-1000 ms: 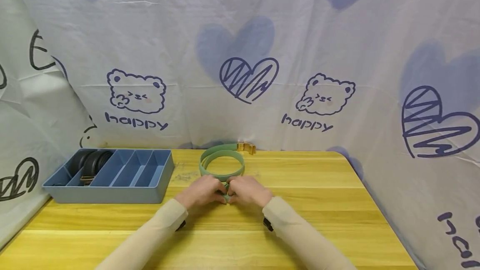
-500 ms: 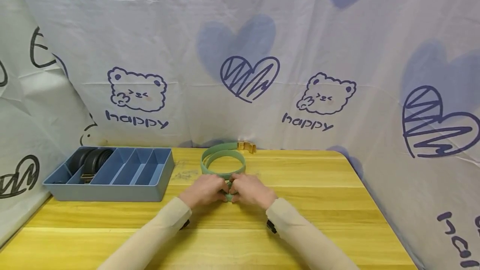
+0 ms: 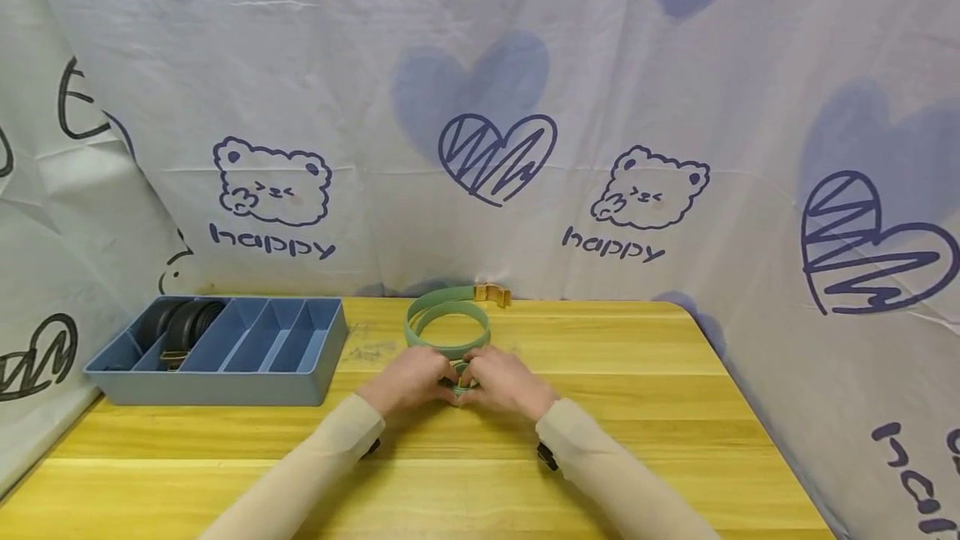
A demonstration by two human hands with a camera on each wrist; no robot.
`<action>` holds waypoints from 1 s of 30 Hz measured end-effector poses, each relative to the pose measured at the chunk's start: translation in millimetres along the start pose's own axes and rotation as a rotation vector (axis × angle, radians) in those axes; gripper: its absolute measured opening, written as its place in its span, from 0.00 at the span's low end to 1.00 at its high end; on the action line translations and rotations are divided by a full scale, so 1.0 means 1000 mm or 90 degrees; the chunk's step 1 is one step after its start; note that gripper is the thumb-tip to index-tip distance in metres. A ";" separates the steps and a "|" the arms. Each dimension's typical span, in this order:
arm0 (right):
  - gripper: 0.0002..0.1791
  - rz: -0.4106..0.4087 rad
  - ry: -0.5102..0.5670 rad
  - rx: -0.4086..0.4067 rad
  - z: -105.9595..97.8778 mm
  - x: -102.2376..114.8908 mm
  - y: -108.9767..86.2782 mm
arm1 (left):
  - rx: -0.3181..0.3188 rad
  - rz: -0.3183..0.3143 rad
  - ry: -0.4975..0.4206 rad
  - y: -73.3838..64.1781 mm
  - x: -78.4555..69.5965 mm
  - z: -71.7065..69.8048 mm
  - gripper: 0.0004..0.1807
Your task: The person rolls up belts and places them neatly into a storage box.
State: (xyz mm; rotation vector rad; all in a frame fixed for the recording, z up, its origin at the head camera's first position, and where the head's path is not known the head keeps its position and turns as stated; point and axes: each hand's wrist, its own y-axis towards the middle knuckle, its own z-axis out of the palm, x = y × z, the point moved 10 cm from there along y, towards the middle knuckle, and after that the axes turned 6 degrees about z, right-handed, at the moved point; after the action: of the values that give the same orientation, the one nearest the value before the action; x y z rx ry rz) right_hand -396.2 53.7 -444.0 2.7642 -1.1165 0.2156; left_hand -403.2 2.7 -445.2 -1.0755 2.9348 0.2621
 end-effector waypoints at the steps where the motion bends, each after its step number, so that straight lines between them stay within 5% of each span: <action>1: 0.10 -0.003 0.003 -0.004 0.000 0.000 0.000 | -0.002 0.004 -0.006 0.000 0.000 0.001 0.12; 10: 0.08 -0.021 -0.002 0.025 0.004 -0.004 -0.004 | 0.032 -0.036 -0.023 -0.001 0.007 0.006 0.13; 17: 0.09 -0.008 0.011 -0.007 0.000 0.002 0.001 | 0.013 -0.017 -0.036 0.003 0.001 0.003 0.12; 24: 0.10 -0.027 -0.008 0.016 0.001 0.001 0.003 | 0.023 -0.035 -0.069 -0.004 0.012 0.008 0.14; 30: 0.10 0.038 0.007 -0.013 0.002 -0.009 0.000 | 0.010 -0.037 -0.050 -0.001 0.009 0.003 0.09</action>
State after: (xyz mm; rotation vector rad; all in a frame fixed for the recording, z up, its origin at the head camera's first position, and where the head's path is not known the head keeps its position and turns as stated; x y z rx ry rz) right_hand -402.7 59.0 -447.1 2.7119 -1.1926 0.2248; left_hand -409.8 -3.0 -449.3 -1.1201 2.8274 0.2744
